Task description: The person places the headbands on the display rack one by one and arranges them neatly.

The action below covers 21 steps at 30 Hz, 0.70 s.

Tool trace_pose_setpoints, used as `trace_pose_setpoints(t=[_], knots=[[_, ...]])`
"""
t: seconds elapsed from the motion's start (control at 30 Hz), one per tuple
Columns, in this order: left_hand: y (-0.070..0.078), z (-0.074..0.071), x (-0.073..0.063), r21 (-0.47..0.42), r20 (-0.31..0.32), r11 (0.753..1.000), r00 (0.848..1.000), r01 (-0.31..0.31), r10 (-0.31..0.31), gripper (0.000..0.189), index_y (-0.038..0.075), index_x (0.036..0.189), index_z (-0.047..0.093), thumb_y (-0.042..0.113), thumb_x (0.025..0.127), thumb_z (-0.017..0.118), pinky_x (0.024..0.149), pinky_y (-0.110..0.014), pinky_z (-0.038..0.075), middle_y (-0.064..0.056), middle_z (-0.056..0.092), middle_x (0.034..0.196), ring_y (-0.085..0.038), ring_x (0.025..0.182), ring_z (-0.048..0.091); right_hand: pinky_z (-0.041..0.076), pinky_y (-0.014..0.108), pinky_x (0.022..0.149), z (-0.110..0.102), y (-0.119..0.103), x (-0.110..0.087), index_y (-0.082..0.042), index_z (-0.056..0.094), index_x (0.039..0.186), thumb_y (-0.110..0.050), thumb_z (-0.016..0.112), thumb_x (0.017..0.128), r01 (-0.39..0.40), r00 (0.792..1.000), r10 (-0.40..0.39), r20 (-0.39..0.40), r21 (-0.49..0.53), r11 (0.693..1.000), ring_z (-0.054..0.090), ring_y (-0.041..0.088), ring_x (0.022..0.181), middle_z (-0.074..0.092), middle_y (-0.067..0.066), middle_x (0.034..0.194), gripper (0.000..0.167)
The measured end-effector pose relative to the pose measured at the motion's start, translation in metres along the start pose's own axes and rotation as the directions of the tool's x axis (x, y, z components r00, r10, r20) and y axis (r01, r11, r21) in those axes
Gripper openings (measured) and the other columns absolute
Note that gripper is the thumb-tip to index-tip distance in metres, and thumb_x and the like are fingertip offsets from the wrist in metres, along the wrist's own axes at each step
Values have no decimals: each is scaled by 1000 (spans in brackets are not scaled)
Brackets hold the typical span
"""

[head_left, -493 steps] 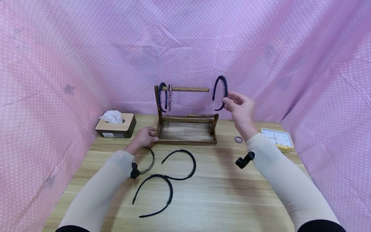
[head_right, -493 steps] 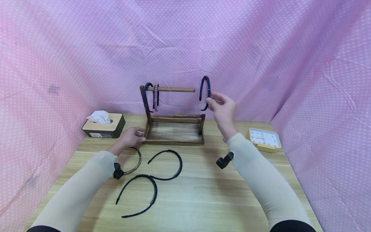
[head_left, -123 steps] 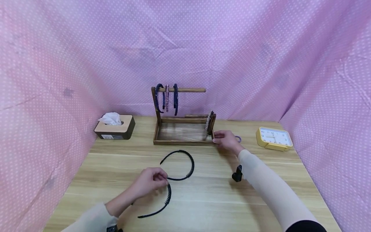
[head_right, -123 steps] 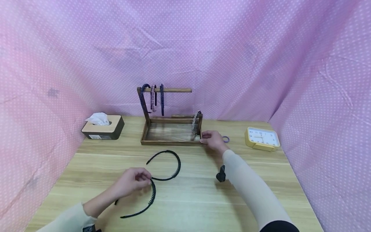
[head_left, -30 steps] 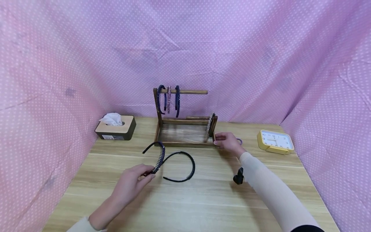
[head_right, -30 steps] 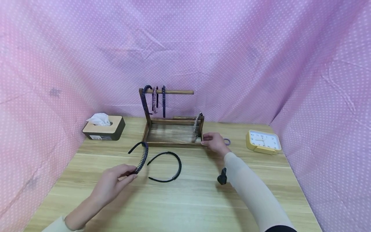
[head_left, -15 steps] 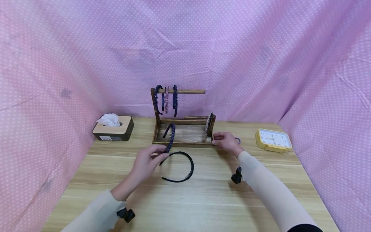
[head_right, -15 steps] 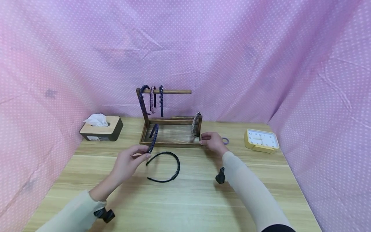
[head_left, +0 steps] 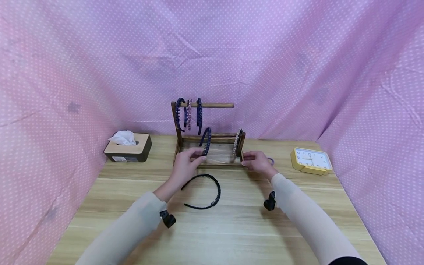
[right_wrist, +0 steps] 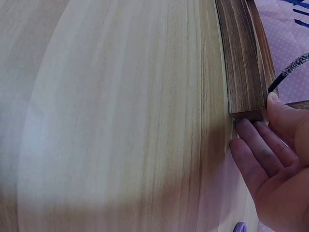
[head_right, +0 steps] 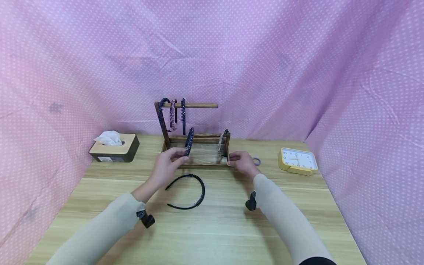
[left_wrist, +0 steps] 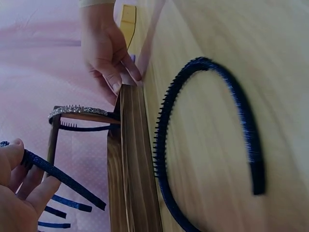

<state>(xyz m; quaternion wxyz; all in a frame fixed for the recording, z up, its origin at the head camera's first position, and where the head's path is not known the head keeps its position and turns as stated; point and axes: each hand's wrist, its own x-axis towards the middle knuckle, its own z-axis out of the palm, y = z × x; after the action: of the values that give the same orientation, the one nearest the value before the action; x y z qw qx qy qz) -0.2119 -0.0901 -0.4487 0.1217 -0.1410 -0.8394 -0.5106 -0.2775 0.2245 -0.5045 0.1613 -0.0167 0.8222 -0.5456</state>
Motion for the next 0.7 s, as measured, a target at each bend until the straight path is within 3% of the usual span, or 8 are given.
trace_pose_setpoints(t=[0.2, 0.33, 0.53, 0.7], knots=[[3, 22, 23, -87, 6, 994, 998, 63, -63, 20, 2, 113, 73, 8, 94, 75, 71, -27, 61, -13, 75, 104, -26, 89, 73, 62, 40, 87, 0, 2, 1, 8, 55, 140, -4, 69, 97, 2, 1000, -2, 3, 4, 1000, 70, 17, 98, 62, 29, 136, 46], [-1, 41, 35, -124, 35, 987, 995, 102, -98, 22, 0, 115, 72, 7, 95, 74, 73, -28, 61, -14, 75, 107, -26, 91, 72, 62, 38, 85, -1, 1, 1, 8, 55, 140, -4, 69, 97, 1, 1000, -1, 0, 8, 1000, 70, 15, 96, 62, 29, 136, 47], [-7, 66, 47, -217, 65, 964, 988, 154, -143, 24, 0, 118, 70, 8, 96, 72, 76, -47, 63, -16, 72, 109, -28, 96, 70, 62, 37, 84, -1, -2, 0, 8, 55, 140, -4, 69, 97, 1, 1000, -1, 1, -1, 1000, 69, 15, 96, 62, 29, 135, 46], [-8, 81, 53, -223, 44, 964, 989, 145, -139, 22, -2, 116, 71, 7, 95, 73, 81, -38, 61, -18, 73, 106, -29, 95, 70, 62, 38, 86, -1, -2, 0, 7, 56, 141, -5, 68, 98, 2, 1000, -2, 1, -21, 1000, 69, 18, 102, 63, 28, 136, 46]])
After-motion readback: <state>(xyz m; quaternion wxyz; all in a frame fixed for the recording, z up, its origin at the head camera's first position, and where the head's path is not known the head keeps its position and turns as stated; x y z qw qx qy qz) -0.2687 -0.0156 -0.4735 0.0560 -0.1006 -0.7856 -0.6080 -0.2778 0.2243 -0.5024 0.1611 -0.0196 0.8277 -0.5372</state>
